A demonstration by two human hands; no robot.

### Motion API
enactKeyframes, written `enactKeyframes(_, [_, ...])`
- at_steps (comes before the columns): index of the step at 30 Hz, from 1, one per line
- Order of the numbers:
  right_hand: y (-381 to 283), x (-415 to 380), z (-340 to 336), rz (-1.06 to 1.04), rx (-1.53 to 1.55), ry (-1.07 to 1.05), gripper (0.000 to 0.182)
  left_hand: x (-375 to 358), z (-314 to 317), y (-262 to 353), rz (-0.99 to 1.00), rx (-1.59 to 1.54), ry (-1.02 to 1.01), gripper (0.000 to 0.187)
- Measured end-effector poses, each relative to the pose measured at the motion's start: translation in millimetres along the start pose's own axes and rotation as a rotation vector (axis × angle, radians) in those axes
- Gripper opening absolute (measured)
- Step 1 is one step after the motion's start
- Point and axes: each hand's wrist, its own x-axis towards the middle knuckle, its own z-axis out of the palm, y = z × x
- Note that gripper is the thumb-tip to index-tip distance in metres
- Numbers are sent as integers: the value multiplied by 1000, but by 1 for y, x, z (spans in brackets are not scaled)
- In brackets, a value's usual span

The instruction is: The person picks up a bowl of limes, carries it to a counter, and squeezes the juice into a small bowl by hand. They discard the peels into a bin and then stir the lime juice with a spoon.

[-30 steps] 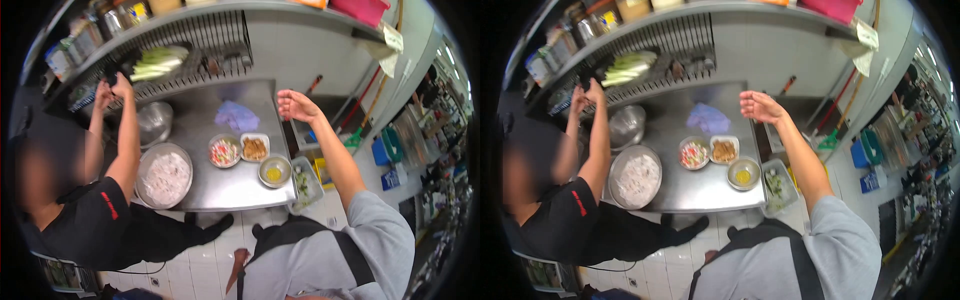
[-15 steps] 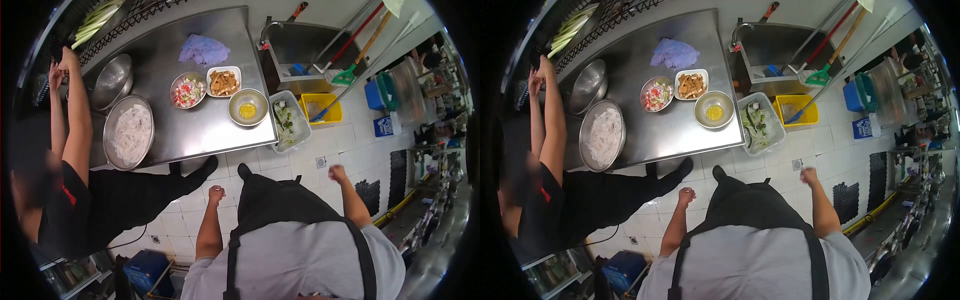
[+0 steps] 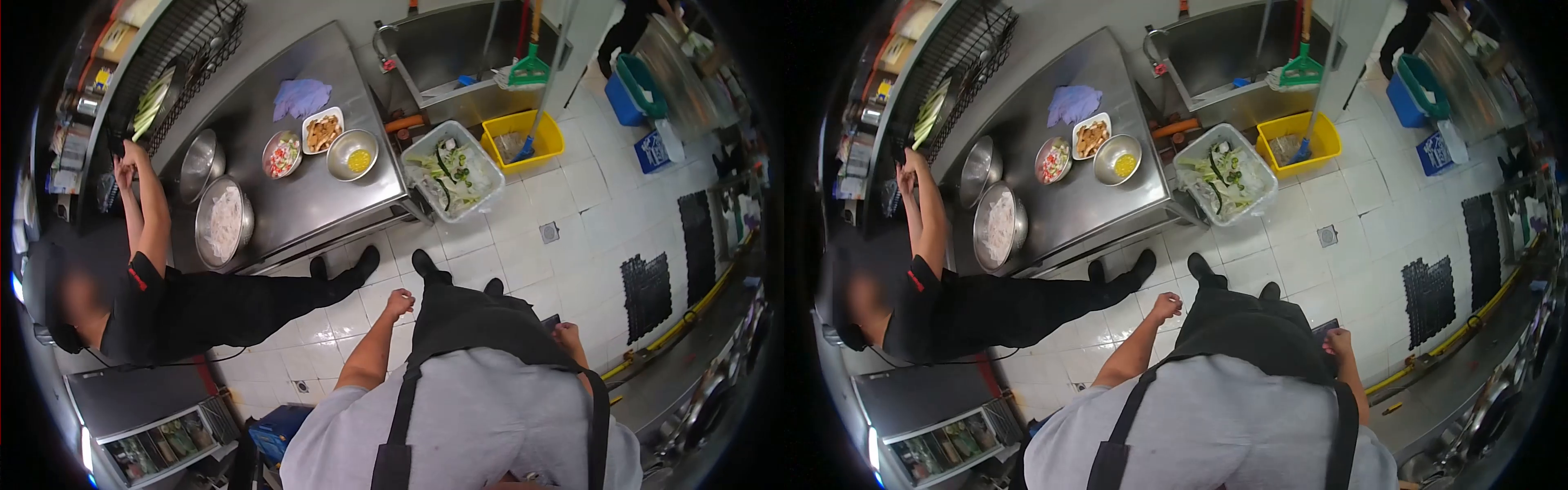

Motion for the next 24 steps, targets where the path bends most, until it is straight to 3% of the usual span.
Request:
enactKeyframes(9, [38, -14, -47, -1, 154, 113, 12, -9, 55, 32, 144, 199, -36, 30])
enactKeyframes(15, [10, -16, -33, -87, -14, 108, 10, 2, 66, 48, 143, 198, -23, 34])
enactKeyframes(24, [-39, -27, -29, -177, -120, 84, 13, 6, 73, 35, 144, 135, -43, 25])
